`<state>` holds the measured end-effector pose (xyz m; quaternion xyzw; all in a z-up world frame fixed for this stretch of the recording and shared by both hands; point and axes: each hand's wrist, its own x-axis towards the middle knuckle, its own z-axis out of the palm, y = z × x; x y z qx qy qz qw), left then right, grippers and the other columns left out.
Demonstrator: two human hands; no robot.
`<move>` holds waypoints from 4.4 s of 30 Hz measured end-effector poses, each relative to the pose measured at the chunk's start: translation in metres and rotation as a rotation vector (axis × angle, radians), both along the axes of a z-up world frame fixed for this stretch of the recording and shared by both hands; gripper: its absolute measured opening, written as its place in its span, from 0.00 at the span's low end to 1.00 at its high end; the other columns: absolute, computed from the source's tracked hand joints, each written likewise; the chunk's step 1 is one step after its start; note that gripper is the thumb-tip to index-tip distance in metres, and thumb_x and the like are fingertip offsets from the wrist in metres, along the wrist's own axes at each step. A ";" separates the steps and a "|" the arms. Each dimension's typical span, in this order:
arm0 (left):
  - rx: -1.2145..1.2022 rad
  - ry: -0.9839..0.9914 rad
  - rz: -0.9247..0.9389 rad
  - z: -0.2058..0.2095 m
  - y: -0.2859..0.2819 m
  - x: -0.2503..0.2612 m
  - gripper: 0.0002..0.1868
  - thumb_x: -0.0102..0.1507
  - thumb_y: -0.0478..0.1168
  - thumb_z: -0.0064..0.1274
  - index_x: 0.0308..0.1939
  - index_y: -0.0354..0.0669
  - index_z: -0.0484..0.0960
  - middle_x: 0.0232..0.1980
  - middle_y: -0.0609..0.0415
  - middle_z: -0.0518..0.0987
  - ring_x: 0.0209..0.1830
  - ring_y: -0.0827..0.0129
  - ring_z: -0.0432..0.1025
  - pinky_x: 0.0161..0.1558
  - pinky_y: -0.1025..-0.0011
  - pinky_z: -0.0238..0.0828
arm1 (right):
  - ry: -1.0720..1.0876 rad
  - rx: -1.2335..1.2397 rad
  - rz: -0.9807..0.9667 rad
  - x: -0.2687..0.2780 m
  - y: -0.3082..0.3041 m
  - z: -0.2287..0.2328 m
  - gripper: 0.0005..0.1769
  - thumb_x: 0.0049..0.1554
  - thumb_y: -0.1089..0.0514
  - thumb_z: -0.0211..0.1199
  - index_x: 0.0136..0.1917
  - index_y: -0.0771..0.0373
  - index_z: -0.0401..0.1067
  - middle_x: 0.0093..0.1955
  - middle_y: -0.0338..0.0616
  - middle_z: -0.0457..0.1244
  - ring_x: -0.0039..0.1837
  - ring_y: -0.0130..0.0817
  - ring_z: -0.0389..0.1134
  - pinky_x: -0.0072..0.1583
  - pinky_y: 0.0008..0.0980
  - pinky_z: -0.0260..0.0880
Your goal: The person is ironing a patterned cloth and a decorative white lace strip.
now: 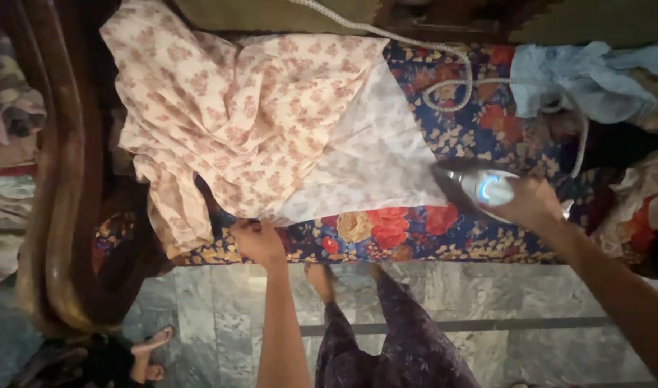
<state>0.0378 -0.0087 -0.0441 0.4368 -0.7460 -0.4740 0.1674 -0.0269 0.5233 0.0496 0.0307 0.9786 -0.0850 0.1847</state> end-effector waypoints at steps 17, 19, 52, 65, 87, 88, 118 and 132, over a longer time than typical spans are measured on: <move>0.958 0.517 0.284 0.080 0.010 -0.016 0.16 0.66 0.30 0.48 0.58 0.37 0.74 0.52 0.56 0.82 0.47 0.71 0.79 0.44 0.73 0.80 | -0.131 0.217 0.215 0.069 0.042 -0.035 0.24 0.50 0.37 0.69 0.56 0.48 0.82 0.46 0.41 0.74 0.45 0.37 0.76 0.51 0.35 0.77; 0.979 0.511 0.293 0.082 0.008 -0.008 0.19 0.65 0.31 0.48 0.61 0.42 0.71 0.54 0.55 0.81 0.48 0.70 0.78 0.42 0.72 0.78 | -0.169 0.185 0.209 0.059 0.025 -0.024 0.29 0.44 0.37 0.71 0.57 0.49 0.81 0.42 0.42 0.74 0.45 0.38 0.77 0.52 0.37 0.77; 0.578 0.253 0.033 -0.011 -0.041 0.074 0.15 0.69 0.32 0.50 0.57 0.26 0.84 0.39 0.54 0.79 0.33 0.74 0.65 0.38 0.74 0.64 | -0.332 -0.017 0.481 0.014 -0.377 0.057 0.28 0.37 0.39 0.74 0.48 0.54 0.80 0.44 0.51 0.71 0.49 0.50 0.74 0.53 0.48 0.73; 0.529 0.156 -0.069 0.098 -0.078 0.018 0.11 0.69 0.37 0.51 0.50 0.34 0.84 0.30 0.59 0.76 0.21 0.78 0.60 0.22 0.77 0.54 | -0.221 -0.153 0.311 0.034 -0.429 0.034 0.16 0.46 0.46 0.68 0.46 0.54 0.81 0.42 0.57 0.71 0.45 0.55 0.74 0.51 0.52 0.74; -0.421 -0.080 -0.815 0.048 -0.068 0.053 0.14 0.54 0.25 0.55 0.42 0.41 0.83 0.44 0.47 0.81 0.48 0.47 0.74 0.51 0.56 0.71 | -0.470 0.134 0.176 0.002 -0.246 0.042 0.27 0.49 0.38 0.67 0.58 0.51 0.77 0.47 0.49 0.73 0.48 0.44 0.77 0.52 0.49 0.76; -0.442 -0.042 -0.852 0.051 -0.068 0.047 0.16 0.53 0.24 0.54 0.43 0.40 0.82 0.48 0.46 0.80 0.53 0.45 0.72 0.54 0.54 0.70 | -0.345 0.184 0.161 0.001 -0.214 0.035 0.35 0.44 0.30 0.69 0.57 0.52 0.78 0.48 0.49 0.73 0.49 0.46 0.76 0.52 0.48 0.76; -0.455 0.105 -0.868 0.101 -0.089 -0.026 0.17 0.61 0.28 0.58 0.53 0.41 0.77 0.56 0.43 0.77 0.56 0.43 0.71 0.57 0.54 0.67 | 0.420 -0.396 0.514 -0.014 -0.227 0.029 0.19 0.48 0.67 0.60 0.54 0.58 0.76 0.67 0.46 0.66 0.65 0.47 0.69 0.62 0.51 0.70; -0.353 0.512 -0.889 0.233 -0.082 -0.100 0.18 0.59 0.24 0.55 0.53 0.36 0.76 0.61 0.35 0.67 0.56 0.48 0.71 0.50 0.64 0.75 | 0.578 -0.937 0.273 -0.077 -0.388 0.126 0.09 0.60 0.66 0.66 0.55 0.59 0.76 0.51 0.44 0.70 0.45 0.41 0.75 0.47 0.36 0.73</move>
